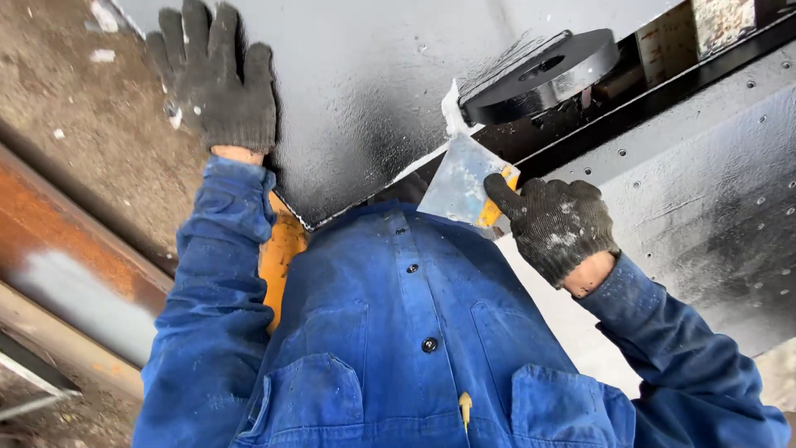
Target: Scraping off old paint or protective coating from a large metal component using a hand scraper.
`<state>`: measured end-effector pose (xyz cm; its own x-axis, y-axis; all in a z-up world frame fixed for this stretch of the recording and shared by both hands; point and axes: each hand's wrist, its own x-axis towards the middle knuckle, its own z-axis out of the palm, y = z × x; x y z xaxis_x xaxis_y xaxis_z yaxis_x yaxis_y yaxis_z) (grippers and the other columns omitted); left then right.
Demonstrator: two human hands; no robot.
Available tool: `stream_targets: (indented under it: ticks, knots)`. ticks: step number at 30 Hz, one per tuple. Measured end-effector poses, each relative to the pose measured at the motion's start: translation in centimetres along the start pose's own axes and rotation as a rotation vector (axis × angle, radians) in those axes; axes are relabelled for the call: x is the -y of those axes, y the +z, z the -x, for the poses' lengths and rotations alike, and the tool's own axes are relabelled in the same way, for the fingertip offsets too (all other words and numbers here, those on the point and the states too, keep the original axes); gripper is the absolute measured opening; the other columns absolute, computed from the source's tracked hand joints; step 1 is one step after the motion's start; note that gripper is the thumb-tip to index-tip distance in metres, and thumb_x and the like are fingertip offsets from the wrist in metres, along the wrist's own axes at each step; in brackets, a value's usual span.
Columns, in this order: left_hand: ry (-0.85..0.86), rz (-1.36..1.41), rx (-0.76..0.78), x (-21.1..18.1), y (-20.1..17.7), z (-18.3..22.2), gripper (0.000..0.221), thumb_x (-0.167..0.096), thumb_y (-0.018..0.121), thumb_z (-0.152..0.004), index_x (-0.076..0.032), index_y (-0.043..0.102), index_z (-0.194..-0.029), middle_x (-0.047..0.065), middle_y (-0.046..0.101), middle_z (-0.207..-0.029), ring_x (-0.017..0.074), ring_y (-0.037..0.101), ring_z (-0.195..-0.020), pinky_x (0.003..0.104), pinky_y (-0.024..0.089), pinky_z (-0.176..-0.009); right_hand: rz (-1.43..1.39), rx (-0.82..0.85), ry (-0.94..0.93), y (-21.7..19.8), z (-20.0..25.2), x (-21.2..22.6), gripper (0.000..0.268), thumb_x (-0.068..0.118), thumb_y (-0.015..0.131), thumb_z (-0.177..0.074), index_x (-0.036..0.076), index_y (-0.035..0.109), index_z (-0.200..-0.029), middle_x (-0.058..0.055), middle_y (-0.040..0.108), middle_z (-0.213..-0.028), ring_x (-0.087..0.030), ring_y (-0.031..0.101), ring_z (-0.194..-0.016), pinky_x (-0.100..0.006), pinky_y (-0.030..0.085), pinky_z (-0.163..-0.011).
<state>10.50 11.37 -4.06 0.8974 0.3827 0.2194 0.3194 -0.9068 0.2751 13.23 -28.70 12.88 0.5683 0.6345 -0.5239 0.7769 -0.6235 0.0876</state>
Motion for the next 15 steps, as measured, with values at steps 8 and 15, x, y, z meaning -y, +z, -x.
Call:
stream_targets:
  ticks: [8,15]
  knots:
    - [0.109,0.39,-0.344,-1.9,-2.2,0.9,0.018,-0.006,0.08,-0.093,-0.004,0.08,-0.111,0.015,0.079,-0.114,0.0368,0.068,-0.115,0.052,0.038,-0.113,0.072,-0.171,-0.05,1.7,1.8,0.0,0.053,0.026,0.06,-0.084,0.029,0.063,-0.137,0.001,0.061,-0.081,-0.021,0.058,-0.057,-0.04,0.047,-0.06]
    - [-0.556,0.352,0.543,-17.0,-9.2,13.7,0.038,-0.045,0.071,-0.095,-0.011,0.079,-0.082,0.014,0.076,-0.08,0.0376,0.074,-0.091,0.045,0.06,-0.086,0.144,-0.282,-0.201,3.5,0.0,-2.8,0.044,0.038,0.048,-0.103,0.01,0.069,-0.129,-0.019,0.069,-0.097,-0.033,0.067,-0.088,-0.046,0.05,-0.08]
